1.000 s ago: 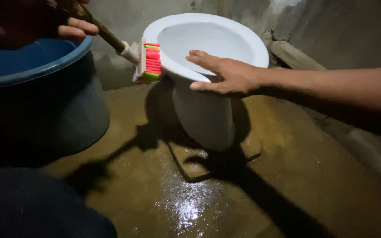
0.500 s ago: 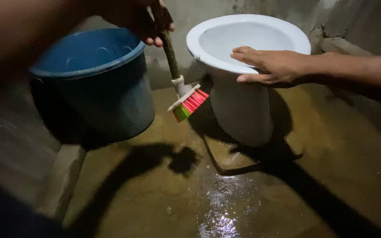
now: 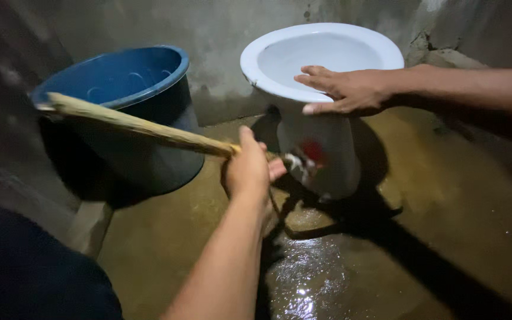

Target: The person scrubs the inside of a white toilet bowl using a long-handled brush with red and green bristles. They hold the bowl steady with one hand and scrub the interior surfaces in circular motions, then briefly scrub the exterior base before returning to the interior.

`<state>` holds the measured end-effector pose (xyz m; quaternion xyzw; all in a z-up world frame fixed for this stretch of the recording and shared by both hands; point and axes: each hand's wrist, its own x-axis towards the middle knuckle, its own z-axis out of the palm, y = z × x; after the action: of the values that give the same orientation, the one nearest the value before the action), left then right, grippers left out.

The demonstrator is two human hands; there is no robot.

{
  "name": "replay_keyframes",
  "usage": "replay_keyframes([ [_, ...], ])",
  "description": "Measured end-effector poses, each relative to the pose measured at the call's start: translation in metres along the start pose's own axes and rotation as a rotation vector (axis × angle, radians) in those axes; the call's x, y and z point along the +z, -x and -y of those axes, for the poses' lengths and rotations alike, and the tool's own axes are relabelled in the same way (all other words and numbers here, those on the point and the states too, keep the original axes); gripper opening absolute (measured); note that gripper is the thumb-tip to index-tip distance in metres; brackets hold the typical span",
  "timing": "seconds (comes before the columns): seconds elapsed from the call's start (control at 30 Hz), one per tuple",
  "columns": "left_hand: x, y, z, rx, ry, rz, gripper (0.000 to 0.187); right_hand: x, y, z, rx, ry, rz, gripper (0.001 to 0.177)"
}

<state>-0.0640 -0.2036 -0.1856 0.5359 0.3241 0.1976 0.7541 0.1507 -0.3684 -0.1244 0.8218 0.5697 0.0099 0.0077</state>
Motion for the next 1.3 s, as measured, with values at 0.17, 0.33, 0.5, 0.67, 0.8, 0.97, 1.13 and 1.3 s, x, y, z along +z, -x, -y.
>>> replay_keyframes([
  [0.17,-0.012,0.019,0.030,0.150,-0.493,0.122,0.054,-0.003,-0.004,0.009,0.145,0.014,0.110,0.111],
  [0.33,-0.026,0.015,0.064,0.068,-0.116,0.357,0.033,-0.003,-0.005,0.006,0.092,0.018,0.069,0.108],
  [0.5,-0.047,0.007,0.061,-0.091,-0.434,0.594,0.044,-0.006,-0.003,0.009,0.099,-0.033,0.058,0.108],
  [0.67,-0.029,0.033,0.064,-0.505,0.161,0.182,0.049,-0.003,-0.002,0.006,0.094,-0.041,0.048,0.110],
  [0.8,-0.013,0.045,0.052,-0.389,-0.294,0.061,0.061,-0.002,-0.005,0.001,0.091,-0.046,0.064,0.111],
  [0.97,0.012,0.057,0.041,-0.313,-0.219,0.253,0.058,0.005,-0.013,-0.011,0.051,-0.029,0.067,0.114],
  [1.13,0.011,0.057,0.054,-0.314,-0.543,0.291,0.057,0.007,-0.012,-0.011,0.047,-0.005,0.065,0.110],
  [1.3,-0.004,0.037,0.065,-0.467,-0.222,0.228,0.050,0.001,-0.009,-0.001,0.130,-0.047,0.105,0.110],
])
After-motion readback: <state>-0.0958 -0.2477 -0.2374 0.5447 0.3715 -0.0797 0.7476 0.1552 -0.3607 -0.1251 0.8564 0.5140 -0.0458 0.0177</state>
